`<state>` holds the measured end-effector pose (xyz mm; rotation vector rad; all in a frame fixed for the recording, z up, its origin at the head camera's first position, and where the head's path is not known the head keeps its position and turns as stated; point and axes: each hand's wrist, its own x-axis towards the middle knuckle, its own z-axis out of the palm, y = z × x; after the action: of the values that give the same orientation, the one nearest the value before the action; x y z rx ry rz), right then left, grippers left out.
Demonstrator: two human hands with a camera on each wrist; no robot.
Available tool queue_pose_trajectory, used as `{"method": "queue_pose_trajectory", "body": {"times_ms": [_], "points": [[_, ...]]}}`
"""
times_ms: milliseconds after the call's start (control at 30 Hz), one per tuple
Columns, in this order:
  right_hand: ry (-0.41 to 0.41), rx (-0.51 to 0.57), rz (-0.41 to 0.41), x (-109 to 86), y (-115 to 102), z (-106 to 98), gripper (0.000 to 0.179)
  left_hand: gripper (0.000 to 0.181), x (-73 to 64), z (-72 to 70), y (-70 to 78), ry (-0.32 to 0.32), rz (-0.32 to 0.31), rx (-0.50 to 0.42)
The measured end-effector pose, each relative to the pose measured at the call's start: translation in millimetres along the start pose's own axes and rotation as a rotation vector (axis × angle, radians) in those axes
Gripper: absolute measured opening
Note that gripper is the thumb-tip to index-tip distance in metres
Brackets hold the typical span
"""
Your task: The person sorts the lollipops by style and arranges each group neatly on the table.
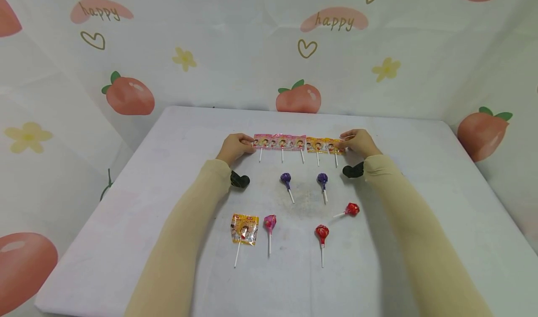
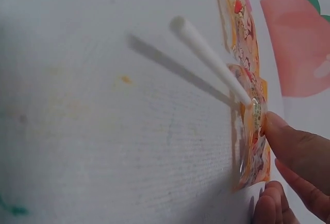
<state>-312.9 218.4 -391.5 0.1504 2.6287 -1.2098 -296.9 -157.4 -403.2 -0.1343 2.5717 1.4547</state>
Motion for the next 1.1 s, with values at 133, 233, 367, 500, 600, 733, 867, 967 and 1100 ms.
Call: {"method": "queue_pose_trajectory", "body": {"times_ms": [133,233,367,500,600,733,867,967,1100], "points": [[0.006,0.004,-0.001,-0.7,0,0,0.054,0.035,0.7,0.4,0.1,0.002,-0.009,0.006],[0.0,0.024,-0.019,-5.7,-2,-2,0.057,0.035,0.6,0.9,1.0,0.001,-0.015,0.005],[-0.014,0.098,-0.046,-13.6,-10,-6,0.06,0.035,0.8,1.1,1.5,0.0,-0.014,0.005],[-0.03,0.238,-0.114,-22.1,-22,-10,0.062,0.035,0.0,0.9,1.6,0.004,-0.01,0.018],[-0.032,0.315,-0.192,-32.1,-31,-12,0.061,0.035,-1.3,0.6,2.0,0.006,-0.012,0.02],[-0.015,0.34,-0.302,-53.5,-47,-10,0.058,0.035,-3.1,1.1,2.8,0.004,-0.018,0.015],[-0.02,0.388,-0.409,-80.2,-65,-3,0.054,0.035,-4.2,1.3,3.6,0.003,-0.023,0.016],[-0.041,0.437,-0.488,-100.2,-78,6,0.051,0.035,-4.1,1.1,3.8,0.007,-0.026,0.022],[-0.096,0.479,-0.568,-125.1,-91,22,0.05,0.035,-2.4,1.0,2.8,0.008,-0.029,0.024]]}}
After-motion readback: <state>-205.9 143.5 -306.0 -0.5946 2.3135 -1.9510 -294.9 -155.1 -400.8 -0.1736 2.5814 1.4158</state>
